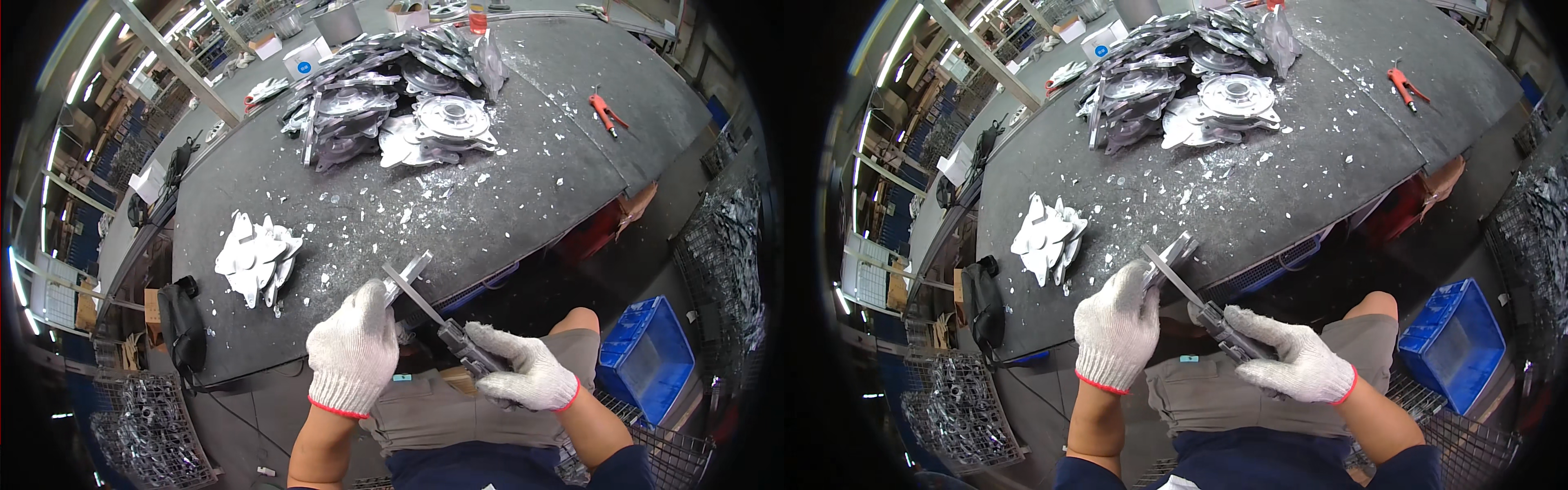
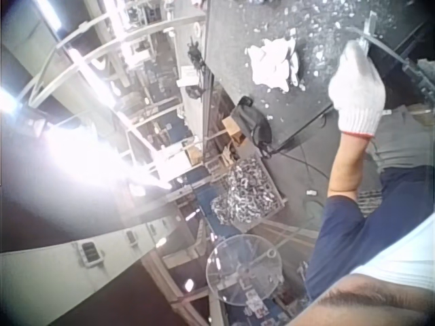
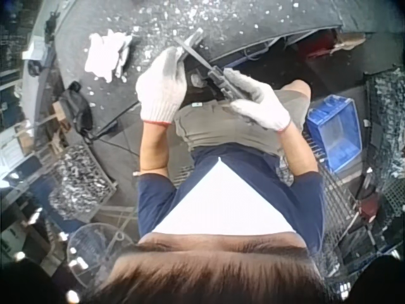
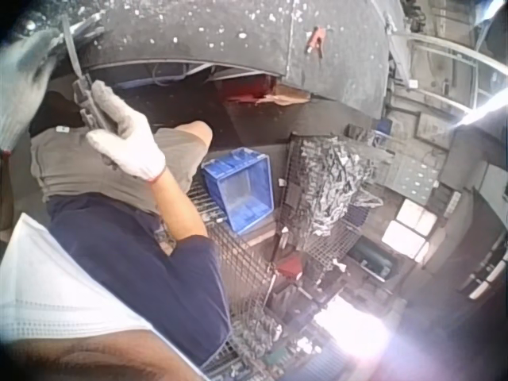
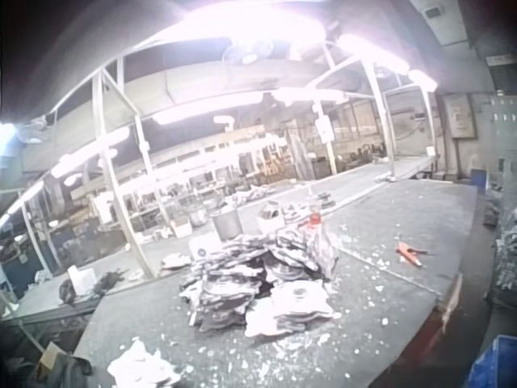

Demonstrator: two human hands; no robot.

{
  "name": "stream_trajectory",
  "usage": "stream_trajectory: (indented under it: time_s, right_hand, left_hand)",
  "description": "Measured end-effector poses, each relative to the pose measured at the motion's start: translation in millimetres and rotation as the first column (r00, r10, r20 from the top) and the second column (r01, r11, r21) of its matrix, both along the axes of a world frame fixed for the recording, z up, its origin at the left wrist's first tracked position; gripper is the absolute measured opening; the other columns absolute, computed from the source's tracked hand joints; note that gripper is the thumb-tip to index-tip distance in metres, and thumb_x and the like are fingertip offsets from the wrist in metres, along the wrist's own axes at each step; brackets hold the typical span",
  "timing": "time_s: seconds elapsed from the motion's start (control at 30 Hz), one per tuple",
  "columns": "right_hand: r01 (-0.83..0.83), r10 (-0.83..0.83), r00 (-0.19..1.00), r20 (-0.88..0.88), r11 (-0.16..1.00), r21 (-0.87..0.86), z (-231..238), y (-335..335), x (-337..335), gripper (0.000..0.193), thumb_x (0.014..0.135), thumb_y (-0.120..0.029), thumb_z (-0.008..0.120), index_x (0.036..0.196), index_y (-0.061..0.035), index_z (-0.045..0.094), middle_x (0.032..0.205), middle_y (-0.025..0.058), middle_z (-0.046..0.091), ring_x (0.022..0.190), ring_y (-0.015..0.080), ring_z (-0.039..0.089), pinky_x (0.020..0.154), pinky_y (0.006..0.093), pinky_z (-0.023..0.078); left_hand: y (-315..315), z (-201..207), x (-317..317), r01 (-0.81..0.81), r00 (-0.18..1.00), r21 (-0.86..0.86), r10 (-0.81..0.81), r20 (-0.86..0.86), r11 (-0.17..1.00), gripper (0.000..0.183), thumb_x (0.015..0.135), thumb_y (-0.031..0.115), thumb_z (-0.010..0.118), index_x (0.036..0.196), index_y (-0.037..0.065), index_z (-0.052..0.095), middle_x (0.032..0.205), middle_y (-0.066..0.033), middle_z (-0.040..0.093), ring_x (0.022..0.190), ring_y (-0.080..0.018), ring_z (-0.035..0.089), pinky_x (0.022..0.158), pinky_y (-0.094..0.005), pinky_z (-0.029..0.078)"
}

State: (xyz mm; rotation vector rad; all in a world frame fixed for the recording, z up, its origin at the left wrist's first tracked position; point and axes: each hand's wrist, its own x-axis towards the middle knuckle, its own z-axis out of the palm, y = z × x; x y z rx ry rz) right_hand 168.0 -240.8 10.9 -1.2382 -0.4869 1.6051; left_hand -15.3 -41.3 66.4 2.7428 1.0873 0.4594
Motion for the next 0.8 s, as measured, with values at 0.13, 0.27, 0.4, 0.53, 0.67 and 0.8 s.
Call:
stream_trajectory:
  time_s: [0.13,0.27,0.4,0.53,0.67,0.8]
  right_hand:
    - [-0.126,-0.093,0.886,0.455,0.895,0.428,-18.6,0.5,-4.7,0.097,0.087,-0.007,0.096,0.167,0.0056,0.043,0.162,0.0154,0.057,0.126,0.0171,0.065,0.106,0.0337,0.057]
    - [-0.012,-0.055,0.966,0.251,0.966,0.257,-2.3,8.9,-19.5,0.098,0.085,-0.009,0.098,0.166,0.0069,0.044,0.166,0.0158,0.055,0.141,0.0204,0.061,0.116,0.0372,0.052]
    - [-0.079,-0.178,0.734,0.656,0.936,0.343,4.2,3.7,-17.2,0.097,0.086,-0.016,0.096,0.164,0.0076,0.044,0.159,0.0249,0.060,0.148,0.0283,0.061,0.118,0.0373,0.052]
    - [-0.065,-0.289,0.621,0.728,0.907,0.416,-4.6,-1.2,-5.1,0.092,0.087,-0.021,0.096,0.161,0.0076,0.049,0.151,0.0279,0.065,0.142,0.0324,0.066,0.117,0.0379,0.054]
    - [-0.163,-0.239,0.546,0.803,0.910,0.382,7.8,-2.0,-7.5,0.096,0.081,-0.017,0.100,0.160,0.0062,0.051,0.150,0.0260,0.067,0.132,0.0274,0.072,0.103,0.0352,0.061]
    - [-0.024,-0.284,0.709,0.645,0.905,0.425,-0.6,-9.7,-5.7,0.085,0.088,-0.021,0.093,0.160,0.0020,0.053,0.136,0.0246,0.073,0.112,0.0345,0.078,0.100,0.0386,0.062]
  left_hand:
    - [-1.6,-0.2,-16.8,0.050,0.989,-0.084,-0.038,0.143,0.995,0.050,0.089,0.010,0.084,0.136,0.003,0.069,0.121,-0.0221,0.078,0.105,-0.0374,0.080,0.090,-0.0432,0.065]
    - [5.4,-61.8,-42.7,0.180,0.703,-0.162,-0.011,0.711,0.970,0.068,0.081,0.000,0.093,0.143,-0.004,0.065,0.137,-0.0237,0.074,0.125,-0.0324,0.075,0.111,-0.0457,0.059]
    - [19.4,-64.6,-28.1,0.171,0.760,-0.350,0.103,0.642,0.921,0.034,0.091,0.003,0.086,0.123,-0.003,0.077,0.126,-0.0211,0.080,0.113,-0.0274,0.080,0.099,-0.0375,0.062]
    - [22.2,-11.4,-25.0,0.169,0.888,0.046,-0.172,0.426,0.985,0.034,0.090,0.003,0.085,0.122,-0.003,0.077,0.113,-0.0201,0.081,0.102,-0.0333,0.082,0.090,-0.0373,0.063]
    - [20.4,0.6,0.8,0.205,0.945,0.001,-0.199,0.259,0.979,0.029,0.092,0.013,0.085,0.119,0.004,0.078,0.112,-0.0174,0.080,0.099,-0.0361,0.079,0.085,-0.0379,0.063]
    - [15.0,14.6,26.1,0.117,0.991,-0.004,-0.117,0.057,0.993,0.028,0.094,0.018,0.083,0.119,0.006,0.078,0.107,-0.0156,0.080,0.093,-0.0367,0.079,0.081,-0.0407,0.062]
